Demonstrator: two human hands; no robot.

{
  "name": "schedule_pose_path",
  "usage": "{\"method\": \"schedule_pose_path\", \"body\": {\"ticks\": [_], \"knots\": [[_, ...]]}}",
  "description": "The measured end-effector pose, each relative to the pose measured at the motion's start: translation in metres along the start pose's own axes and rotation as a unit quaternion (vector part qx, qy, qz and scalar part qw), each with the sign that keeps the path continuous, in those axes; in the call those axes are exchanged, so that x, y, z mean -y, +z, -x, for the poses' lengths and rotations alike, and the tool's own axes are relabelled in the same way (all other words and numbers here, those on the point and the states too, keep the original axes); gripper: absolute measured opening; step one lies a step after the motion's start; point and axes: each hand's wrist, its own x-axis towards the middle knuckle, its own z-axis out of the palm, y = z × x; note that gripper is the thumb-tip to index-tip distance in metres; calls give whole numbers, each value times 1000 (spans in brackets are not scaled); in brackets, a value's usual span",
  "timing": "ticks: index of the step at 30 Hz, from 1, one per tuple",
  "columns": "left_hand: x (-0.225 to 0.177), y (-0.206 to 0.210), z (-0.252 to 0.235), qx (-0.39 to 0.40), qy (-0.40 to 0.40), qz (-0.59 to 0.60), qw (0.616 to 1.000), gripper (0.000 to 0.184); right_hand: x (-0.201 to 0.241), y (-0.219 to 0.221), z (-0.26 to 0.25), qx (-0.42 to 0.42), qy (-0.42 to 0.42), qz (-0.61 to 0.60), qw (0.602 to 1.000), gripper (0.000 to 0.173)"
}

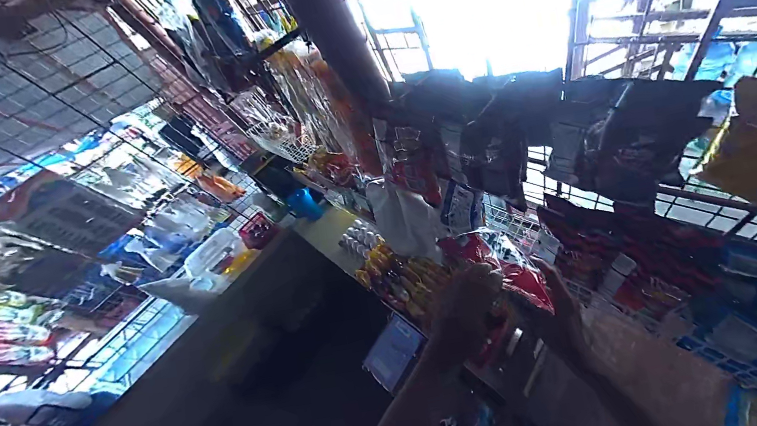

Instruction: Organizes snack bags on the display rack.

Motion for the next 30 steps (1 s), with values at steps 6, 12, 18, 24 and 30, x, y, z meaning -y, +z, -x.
{"method": "schedule_pose_path", "body": {"ticks": [6, 12, 18, 24, 30], "knots": [[62, 62, 22, -80, -78, 83, 990, 11, -21, 37, -43, -89, 53, 14, 994, 49], [97, 100, 7, -42, -132, 152, 979, 14, -40, 50, -59, -105, 73, 38, 991, 51], [118, 129, -28, 53, -172, 130, 975, 18, -15, 23, 6, -33, -1, 53, 998, 52], [109, 141, -79, 209, -288, 28, 934, 25, 34, -8, 69, 132, 55, 22, 989, 30], [95, 140, -111, 400, -331, 62, 852, 41, 26, -24, 87, 169, 98, 24, 980, 30]]}}
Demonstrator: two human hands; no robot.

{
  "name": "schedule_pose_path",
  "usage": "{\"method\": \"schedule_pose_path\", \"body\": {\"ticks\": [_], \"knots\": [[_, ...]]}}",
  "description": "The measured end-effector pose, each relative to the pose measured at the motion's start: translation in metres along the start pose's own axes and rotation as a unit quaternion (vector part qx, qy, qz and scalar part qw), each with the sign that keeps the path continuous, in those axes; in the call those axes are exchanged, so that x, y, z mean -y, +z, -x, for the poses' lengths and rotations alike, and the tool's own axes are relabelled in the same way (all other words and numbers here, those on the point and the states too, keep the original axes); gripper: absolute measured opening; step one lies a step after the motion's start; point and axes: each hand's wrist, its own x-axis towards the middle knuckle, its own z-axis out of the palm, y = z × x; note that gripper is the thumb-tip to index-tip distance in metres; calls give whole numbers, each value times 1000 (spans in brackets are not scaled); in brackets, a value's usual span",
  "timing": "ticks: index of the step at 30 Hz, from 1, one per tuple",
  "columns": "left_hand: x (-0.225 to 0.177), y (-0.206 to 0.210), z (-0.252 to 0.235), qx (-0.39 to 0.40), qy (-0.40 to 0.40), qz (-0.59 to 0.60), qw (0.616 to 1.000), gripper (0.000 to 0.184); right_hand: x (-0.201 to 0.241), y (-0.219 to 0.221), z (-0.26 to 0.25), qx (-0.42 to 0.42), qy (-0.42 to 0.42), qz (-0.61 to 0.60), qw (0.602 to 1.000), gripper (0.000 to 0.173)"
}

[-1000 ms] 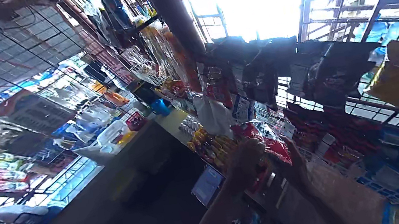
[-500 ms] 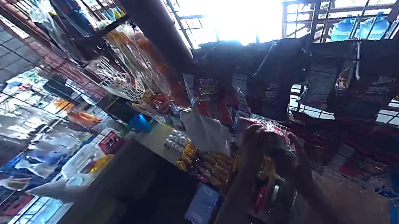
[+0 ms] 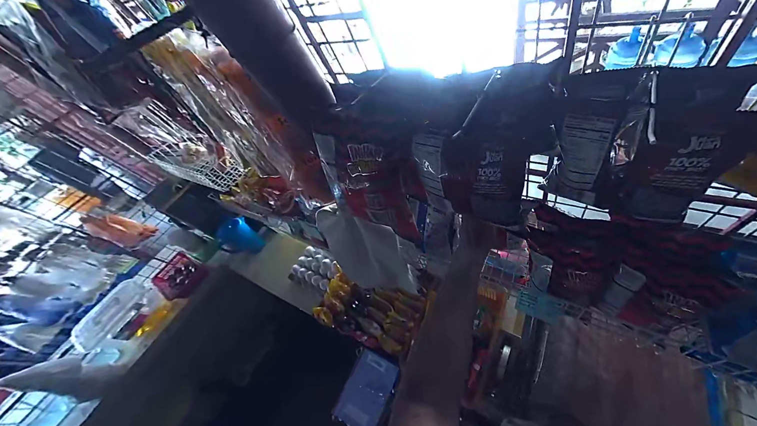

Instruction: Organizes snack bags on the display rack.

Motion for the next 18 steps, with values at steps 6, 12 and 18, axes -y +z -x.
{"method": "schedule_pose_path", "body": {"ticks": [6, 12, 18], "knots": [[-4, -18, 0, 35, 4, -41, 999, 41, -14, -12, 6, -32, -6, -6, 999, 33], [-3, -22, -12, 51, -36, -5, 998, 43, -6, -21, 4, -17, 82, -4, 996, 29], [29, 44, -8, -250, 52, 87, 963, 39, -43, -18, 12, -25, -4, -12, 1000, 31]]}}
